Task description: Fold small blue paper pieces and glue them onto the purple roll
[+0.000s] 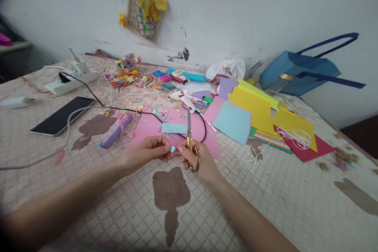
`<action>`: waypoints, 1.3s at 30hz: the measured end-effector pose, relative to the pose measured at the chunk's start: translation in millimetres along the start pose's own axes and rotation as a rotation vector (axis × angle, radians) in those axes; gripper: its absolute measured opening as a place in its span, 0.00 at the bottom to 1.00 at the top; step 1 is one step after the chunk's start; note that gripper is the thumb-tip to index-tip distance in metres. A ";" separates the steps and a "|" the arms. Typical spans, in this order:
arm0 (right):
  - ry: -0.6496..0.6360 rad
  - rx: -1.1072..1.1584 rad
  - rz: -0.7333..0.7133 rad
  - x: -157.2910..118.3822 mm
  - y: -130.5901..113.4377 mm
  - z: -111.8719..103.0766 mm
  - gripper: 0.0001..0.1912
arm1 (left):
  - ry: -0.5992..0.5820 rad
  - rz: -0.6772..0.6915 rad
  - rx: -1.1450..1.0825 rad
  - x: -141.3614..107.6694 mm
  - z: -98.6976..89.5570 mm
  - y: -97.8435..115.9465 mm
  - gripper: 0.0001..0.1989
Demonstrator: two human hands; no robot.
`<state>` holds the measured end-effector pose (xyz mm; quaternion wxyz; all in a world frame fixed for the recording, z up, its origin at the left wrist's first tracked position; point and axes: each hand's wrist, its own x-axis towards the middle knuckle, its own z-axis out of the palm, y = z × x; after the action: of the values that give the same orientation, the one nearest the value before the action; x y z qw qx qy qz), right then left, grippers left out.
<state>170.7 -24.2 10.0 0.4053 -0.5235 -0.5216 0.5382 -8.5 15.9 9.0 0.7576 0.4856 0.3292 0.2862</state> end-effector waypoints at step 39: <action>-0.123 -0.345 -0.070 -10.7 9.7 11.5 0.24 | 0.278 0.280 -0.043 1.1 2.3 4.4 0.09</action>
<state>161.7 -37.5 0.8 0.2955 -0.5329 -0.6478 0.4572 -6.6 17.1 13.6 0.6678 0.4660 0.3537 0.4602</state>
